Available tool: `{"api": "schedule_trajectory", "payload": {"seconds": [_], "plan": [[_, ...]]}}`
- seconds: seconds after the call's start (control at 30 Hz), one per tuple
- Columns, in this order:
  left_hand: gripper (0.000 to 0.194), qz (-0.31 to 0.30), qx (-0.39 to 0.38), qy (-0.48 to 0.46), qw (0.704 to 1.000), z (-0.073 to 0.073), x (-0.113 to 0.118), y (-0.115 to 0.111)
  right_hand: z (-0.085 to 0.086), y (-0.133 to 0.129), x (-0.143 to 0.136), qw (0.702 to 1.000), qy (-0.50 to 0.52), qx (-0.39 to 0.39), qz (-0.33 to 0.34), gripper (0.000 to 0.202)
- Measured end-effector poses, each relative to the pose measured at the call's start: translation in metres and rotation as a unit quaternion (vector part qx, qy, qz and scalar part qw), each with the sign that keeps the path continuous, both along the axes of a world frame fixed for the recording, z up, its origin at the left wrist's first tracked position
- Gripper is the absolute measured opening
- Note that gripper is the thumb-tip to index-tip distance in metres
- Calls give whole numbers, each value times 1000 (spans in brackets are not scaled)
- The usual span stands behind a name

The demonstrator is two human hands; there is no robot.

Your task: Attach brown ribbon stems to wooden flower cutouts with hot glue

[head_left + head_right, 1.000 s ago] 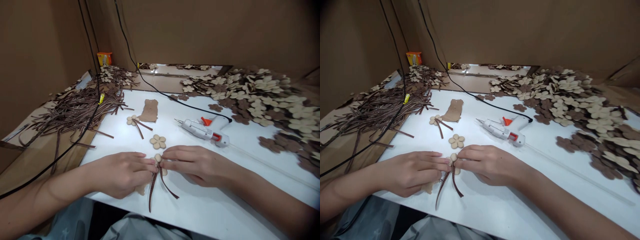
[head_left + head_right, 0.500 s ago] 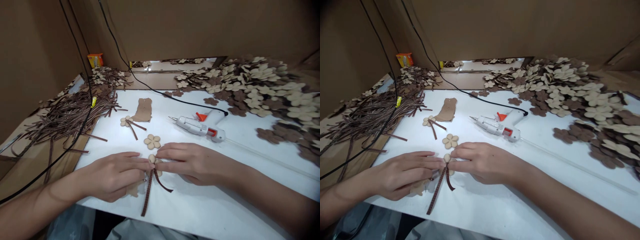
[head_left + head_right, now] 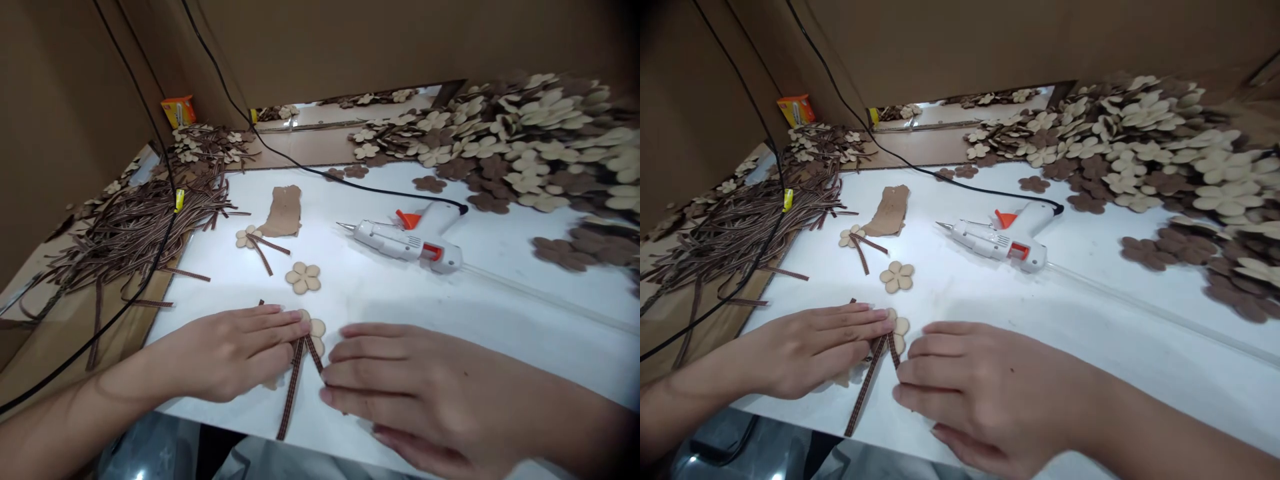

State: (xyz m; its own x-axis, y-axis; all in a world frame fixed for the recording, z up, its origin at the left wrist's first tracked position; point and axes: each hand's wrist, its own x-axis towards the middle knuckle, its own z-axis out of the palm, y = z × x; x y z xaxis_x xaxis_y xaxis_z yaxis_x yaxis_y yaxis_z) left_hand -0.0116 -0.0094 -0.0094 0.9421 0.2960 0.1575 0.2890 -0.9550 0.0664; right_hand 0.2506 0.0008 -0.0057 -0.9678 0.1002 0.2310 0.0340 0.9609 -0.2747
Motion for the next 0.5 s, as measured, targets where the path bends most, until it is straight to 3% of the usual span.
{"api": "schedule_trajectory", "payload": {"seconds": [0.27, 0.5], "plan": [[20, -2, 27, 11, 1000, 1, 5, -1, -6, -15, 12, 999, -39, 28, -19, 42], [28, 5, 17, 17, 1000, 0, 4, -2, -5, -13, 11, 997, -67, -23, 2, 49]]}}
